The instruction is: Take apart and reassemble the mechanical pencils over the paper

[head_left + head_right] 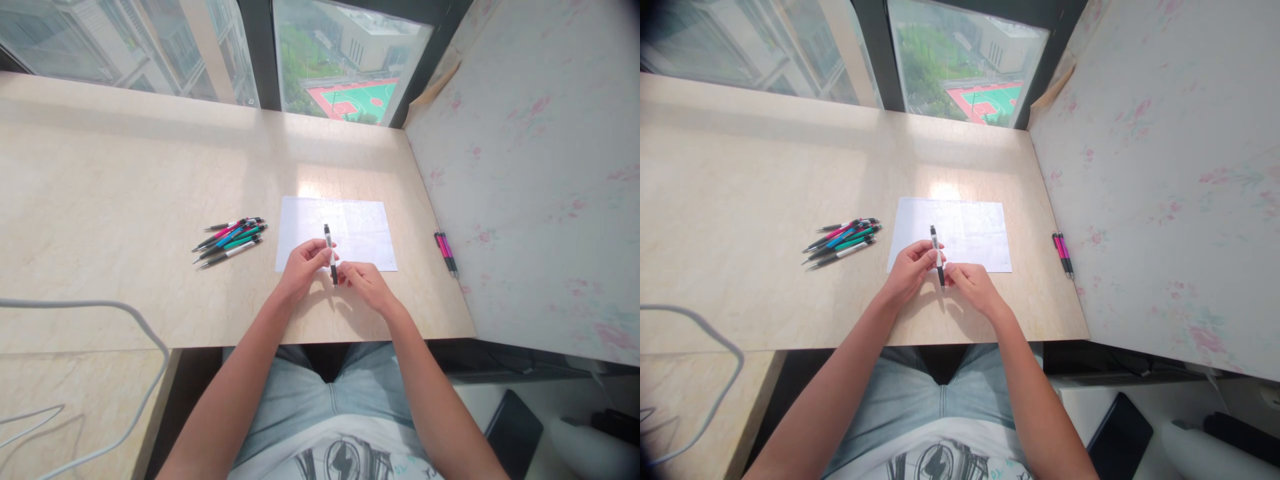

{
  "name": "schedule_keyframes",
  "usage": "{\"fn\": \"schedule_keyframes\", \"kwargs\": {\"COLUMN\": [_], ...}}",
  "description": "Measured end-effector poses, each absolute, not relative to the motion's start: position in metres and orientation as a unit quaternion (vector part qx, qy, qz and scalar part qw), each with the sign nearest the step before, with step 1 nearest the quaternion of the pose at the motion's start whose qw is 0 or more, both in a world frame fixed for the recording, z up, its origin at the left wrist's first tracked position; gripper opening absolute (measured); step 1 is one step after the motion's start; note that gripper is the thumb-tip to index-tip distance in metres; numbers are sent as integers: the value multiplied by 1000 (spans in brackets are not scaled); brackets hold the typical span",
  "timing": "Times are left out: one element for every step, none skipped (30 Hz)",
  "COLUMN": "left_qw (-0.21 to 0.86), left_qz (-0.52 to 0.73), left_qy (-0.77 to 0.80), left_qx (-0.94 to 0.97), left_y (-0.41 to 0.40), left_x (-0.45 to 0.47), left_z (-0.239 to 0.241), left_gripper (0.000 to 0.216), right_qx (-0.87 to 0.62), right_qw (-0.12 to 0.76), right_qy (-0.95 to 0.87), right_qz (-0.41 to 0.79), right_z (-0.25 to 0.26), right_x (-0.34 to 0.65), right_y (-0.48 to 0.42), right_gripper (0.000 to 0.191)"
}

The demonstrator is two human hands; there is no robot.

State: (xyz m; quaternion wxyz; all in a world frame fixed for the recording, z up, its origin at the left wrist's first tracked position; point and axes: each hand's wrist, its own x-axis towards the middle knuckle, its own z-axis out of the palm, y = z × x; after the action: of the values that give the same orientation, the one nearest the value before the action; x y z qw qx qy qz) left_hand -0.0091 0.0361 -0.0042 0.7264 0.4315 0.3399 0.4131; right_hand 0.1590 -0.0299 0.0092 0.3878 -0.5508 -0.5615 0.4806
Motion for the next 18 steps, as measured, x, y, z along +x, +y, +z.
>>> {"fn": "schedule_keyframes", "kwargs": {"left_qw": [720,715,714,714,717,717,716,712,706,699,693,688,686,685,686,687,688,689], "left_qz": [412,412,409,406,400,395,391,388,387,390,396,404,412,420,424,425,423,421], "left_qy": [339,338,334,329,323,319,318,319,324,332,341,349,355,360,363,363,362,361], "left_qx": [443,453,460,466,472,477,483,490,496,499,498,491,483,474,467,465,465,466], "left_y": [36,35,34,34,33,32,32,31,31,32,32,33,34,34,35,35,36,36], "left_x": [-9,-9,-9,-8,-8,-8,-8,-8,-8,-8,-9,-9,-10,-10,-10,-9,-9,-9], "left_z": [-5,-5,-5,-4,-3,-2,0,1,2,3,4,4,3,2,1,0,-1,-2], "left_gripper": [31,30,29,28,28,28,28,29,29,30,31,32,33,32,31,29,27,26], "right_qx": [-556,-560,-559,-553,-543,-532,-521,-510,-499,-485,-468,-448,-424,-401,-383,-369,-358,-350], "right_qw": [415,444,468,481,486,490,503,527,562,604,646,680,705,715,720,725,730,736], "right_qy": [-550,-538,-530,-531,-537,-543,-540,-521,-487,-441,-388,-340,-305,-283,-271,-264,-260,-257], "right_qz": [464,447,434,426,424,426,429,437,446,453,461,471,480,498,512,519,522,519], "right_z": [11,12,14,16,18,20,22,23,24,25,25,26,26,27,27,28,28,28], "right_x": [157,154,152,149,146,144,142,141,142,145,149,155,162,170,178,185,192,197], "right_y": [-27,-23,-20,-17,-14,-12,-10,-8,-7,-6,-6,-5,-4,-3,-3,-3,-4,-4], "right_gripper": [47,45,43,41,39,37,35,33,32,31,29,26,24,22,23,26,31,37]}}
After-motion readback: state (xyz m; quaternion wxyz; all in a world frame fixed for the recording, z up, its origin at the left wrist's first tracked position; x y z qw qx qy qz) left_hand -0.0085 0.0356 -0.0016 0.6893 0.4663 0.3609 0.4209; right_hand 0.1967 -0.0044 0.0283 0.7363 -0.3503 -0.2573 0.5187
